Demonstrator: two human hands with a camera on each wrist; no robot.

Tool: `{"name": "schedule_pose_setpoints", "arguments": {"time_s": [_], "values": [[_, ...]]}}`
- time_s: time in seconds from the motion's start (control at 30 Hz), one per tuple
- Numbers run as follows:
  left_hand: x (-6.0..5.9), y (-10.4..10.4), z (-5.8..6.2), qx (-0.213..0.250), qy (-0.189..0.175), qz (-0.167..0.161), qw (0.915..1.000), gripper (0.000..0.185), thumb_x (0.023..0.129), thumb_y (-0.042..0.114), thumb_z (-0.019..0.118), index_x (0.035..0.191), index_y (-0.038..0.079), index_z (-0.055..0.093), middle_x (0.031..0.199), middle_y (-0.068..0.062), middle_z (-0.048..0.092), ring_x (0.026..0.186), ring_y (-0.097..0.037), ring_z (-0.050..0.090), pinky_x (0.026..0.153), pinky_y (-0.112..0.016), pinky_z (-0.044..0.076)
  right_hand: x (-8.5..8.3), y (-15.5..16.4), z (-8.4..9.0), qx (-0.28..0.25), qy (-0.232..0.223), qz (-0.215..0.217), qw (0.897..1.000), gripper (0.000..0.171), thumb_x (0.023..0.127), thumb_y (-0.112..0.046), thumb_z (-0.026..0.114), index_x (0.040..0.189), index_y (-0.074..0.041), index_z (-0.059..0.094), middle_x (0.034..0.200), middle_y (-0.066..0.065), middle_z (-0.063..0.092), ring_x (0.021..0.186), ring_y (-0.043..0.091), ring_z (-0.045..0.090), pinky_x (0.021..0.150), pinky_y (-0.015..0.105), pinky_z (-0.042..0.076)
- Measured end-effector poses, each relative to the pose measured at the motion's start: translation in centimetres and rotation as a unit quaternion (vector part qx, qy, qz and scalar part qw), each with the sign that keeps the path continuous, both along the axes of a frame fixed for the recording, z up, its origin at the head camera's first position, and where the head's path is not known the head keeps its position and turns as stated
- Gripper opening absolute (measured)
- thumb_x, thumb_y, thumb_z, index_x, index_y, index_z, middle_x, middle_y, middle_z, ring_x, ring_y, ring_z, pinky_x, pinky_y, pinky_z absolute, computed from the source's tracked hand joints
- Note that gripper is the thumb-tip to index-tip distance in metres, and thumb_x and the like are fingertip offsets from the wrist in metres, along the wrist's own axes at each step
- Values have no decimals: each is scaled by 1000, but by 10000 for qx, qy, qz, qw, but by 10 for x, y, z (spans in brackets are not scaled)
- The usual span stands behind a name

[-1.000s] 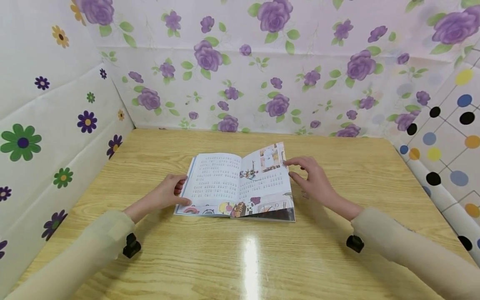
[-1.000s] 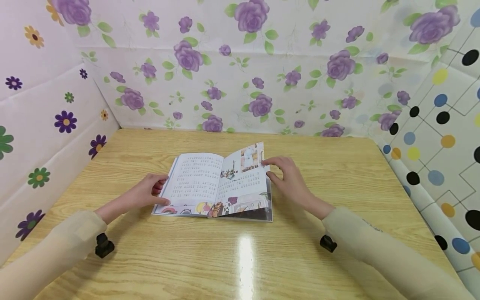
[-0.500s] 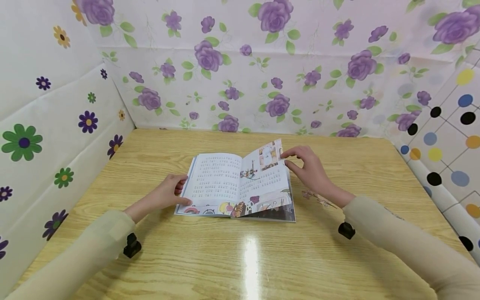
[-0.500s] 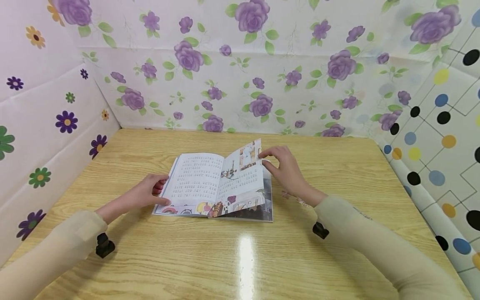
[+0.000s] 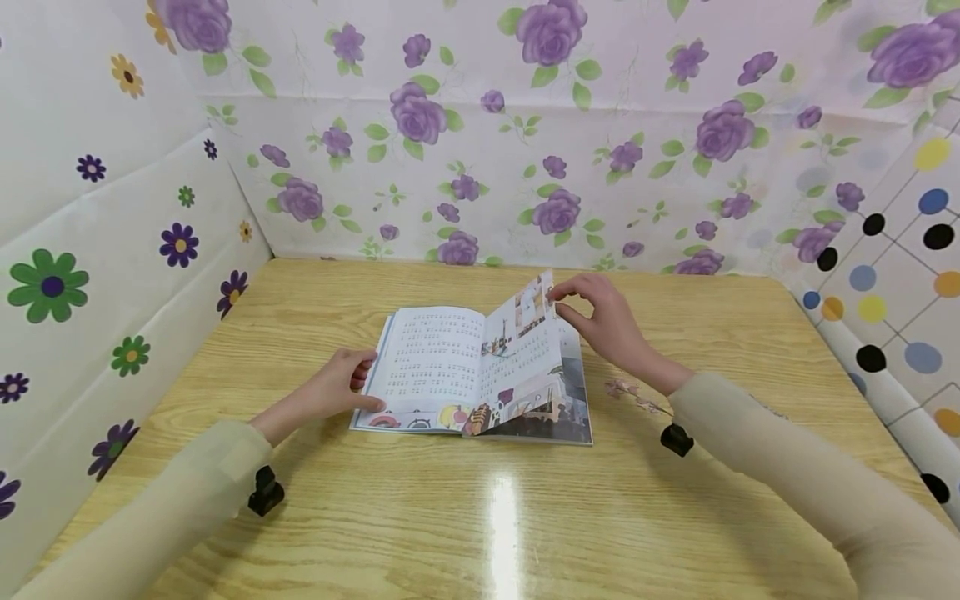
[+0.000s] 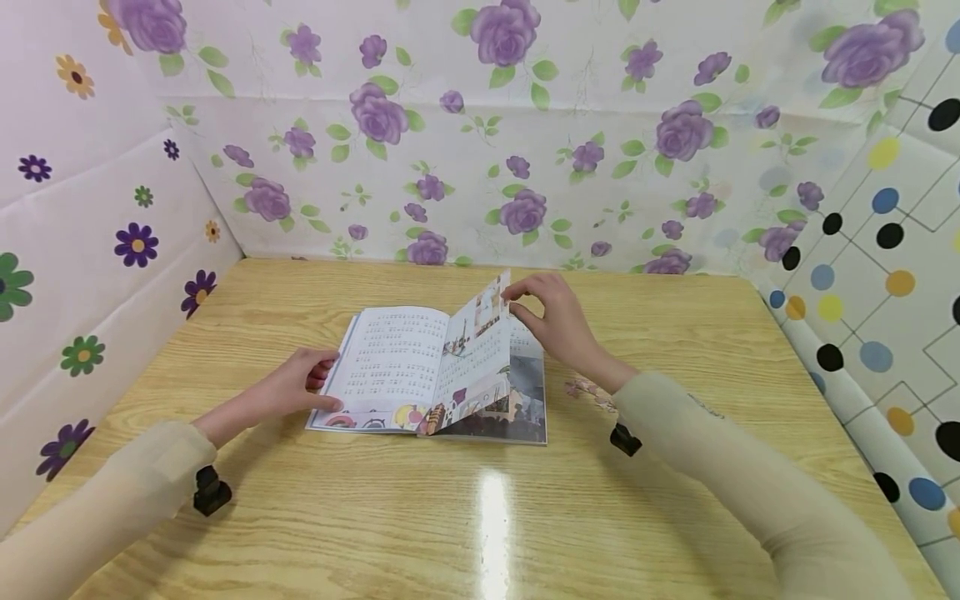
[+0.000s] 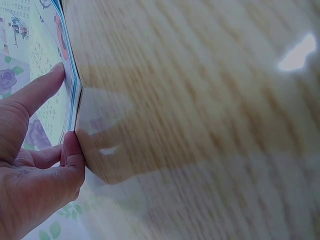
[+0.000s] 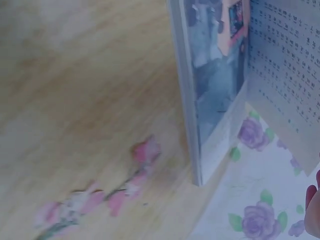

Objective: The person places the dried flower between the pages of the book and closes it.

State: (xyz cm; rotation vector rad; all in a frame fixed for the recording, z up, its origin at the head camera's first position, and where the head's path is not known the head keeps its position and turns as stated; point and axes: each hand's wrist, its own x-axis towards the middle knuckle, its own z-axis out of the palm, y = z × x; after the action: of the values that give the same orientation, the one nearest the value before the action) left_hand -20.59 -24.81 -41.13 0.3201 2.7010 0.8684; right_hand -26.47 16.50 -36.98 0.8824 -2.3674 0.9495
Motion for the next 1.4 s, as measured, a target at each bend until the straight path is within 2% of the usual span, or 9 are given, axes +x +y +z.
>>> {"name": "schedule_pose_setpoints", "arguments": {"time_s": [0.3, 0.6, 0.83, 1.0, 1.2, 1.4], "values": [[1, 0, 2, 34, 47, -103, 9999, 86, 84, 22, 80, 146, -13, 33, 117, -18, 44, 101, -25, 40, 87, -35, 42, -9, -19, 12, -64, 226, 180, 9996, 16, 89, -8, 72, 105, -11, 73, 101, 7, 71, 95, 26, 56, 85, 42, 42], [0, -2, 0, -13, 69, -94, 9999, 86, 84, 22, 80, 147, -12, 33, 117, -18, 44, 102, -25, 41, 87, -35, 42, -16, -43, 21, -215, 405, 452, 9979, 11, 90, -9, 71, 100, -11, 74, 99, 7, 70, 95, 26, 54, 87, 42, 42], [1, -2, 0, -28, 111, -123, 9999, 86, 84, 22, 80, 147, -12, 34, 116, -18, 45, 101, -25, 41, 87, -35, 42, -20, -68, 26, -379, 176, 577, 9975, 9, 92, -13, 69, 99, -13, 73, 102, 4, 70, 96, 22, 53, 87, 39, 40], [1, -3, -1, -18, 147, -158, 9998, 85, 84, 22, 80, 147, -12, 34, 116, -18, 45, 102, -25, 41, 87, -36, 42, -22, -86, 28, -504, -53, 646, 9966, 8, 93, -14, 68, 98, -13, 73, 102, 4, 69, 97, 25, 53, 85, 37, 42], [0, -4, -1, -5, 151, -134, 9998, 85, 84, 22, 80, 147, -11, 34, 116, -18, 45, 102, -25, 41, 87, -36, 42, -26, -108, 30, -580, -515, 855, 9933, 7, 94, -15, 67, 98, -14, 73, 104, 3, 68, 97, 20, 51, 88, 41, 46], [1, -5, -1, 17, 167, -165, 9997, 85, 83, 22, 81, 146, -12, 35, 115, -17, 45, 102, -25, 41, 86, -36, 41, -33, -131, 29, -494, -921, 976, 9897, 7, 95, -18, 66, 97, -17, 73, 106, 2, 68, 103, 21, 53, 87, 38, 47]]}}
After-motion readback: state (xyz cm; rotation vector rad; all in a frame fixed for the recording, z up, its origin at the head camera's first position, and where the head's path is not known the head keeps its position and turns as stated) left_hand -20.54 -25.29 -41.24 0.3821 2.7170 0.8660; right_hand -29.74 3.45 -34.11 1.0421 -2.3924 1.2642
